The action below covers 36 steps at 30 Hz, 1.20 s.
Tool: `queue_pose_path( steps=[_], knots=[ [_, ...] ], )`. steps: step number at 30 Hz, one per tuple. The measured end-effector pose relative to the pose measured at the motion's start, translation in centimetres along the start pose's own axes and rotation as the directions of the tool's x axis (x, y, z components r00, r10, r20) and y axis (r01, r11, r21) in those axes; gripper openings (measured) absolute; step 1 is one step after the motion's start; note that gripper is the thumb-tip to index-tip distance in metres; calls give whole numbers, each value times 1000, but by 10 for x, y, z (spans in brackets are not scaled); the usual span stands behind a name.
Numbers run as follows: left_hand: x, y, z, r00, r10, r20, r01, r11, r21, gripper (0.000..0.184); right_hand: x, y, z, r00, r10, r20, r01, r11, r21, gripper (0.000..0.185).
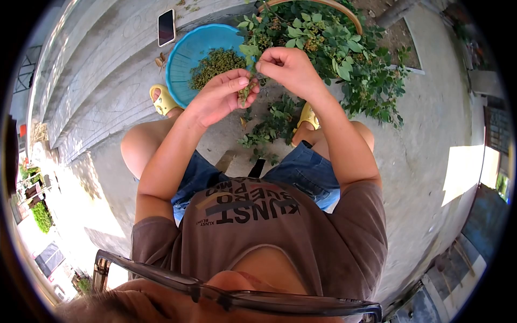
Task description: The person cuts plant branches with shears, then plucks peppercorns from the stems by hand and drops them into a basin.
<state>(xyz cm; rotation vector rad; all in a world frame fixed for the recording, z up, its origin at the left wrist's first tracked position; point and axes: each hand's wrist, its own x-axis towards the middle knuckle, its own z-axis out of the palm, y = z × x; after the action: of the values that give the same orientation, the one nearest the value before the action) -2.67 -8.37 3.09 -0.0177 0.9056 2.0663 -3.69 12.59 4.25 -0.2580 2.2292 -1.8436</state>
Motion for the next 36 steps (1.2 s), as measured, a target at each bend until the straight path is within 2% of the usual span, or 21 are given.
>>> queue_pose_path(
  steps=[2,4,6,13,18,20,21,23,26,29,32,36],
  knots=[
    [0,-2,-1,999,15,-44,-11,996,88,20,1,0,-2,999,37,27,-38,998,57,10],
    [-1,-1,1,998,22,-52,-18,997,76,19,2,1,-3,995,77,71,-91,970,224,10],
    [-2,0,2,998,30,-61,-26,998,65,18,2,3,-3,992,87,92,-109,956,274,10],
    [-5,4,4,999,8,34,-13,989,146,24,3,3,-3,970,177,169,-239,829,506,9],
    [-6,0,2,996,-10,94,-6,985,171,24,4,5,-7,975,154,160,-216,823,525,9],
    [-3,-3,0,998,14,62,-13,1000,-16,23,4,5,-7,976,142,164,-208,826,523,9],
    [-3,-3,-2,998,18,59,-17,1000,-17,23,4,5,-6,977,143,156,-203,843,499,9],
    [-4,1,1,997,14,78,-2,988,-153,23,4,5,-5,979,142,149,-197,859,473,9],
    [-5,1,5,997,41,68,-28,982,-186,23,4,5,-3,983,128,132,-174,876,450,9],
    [-4,-3,7,998,62,15,-61,995,-85,21,3,4,-1,988,106,114,-145,895,422,9],
    [-2,-5,5,997,70,31,-67,995,-76,16,3,5,1,989,91,117,-133,895,425,9],
    [-3,-3,12,990,136,-26,-136,991,0,11,2,3,3,974,180,139,-226,835,502,9]
  ],
)
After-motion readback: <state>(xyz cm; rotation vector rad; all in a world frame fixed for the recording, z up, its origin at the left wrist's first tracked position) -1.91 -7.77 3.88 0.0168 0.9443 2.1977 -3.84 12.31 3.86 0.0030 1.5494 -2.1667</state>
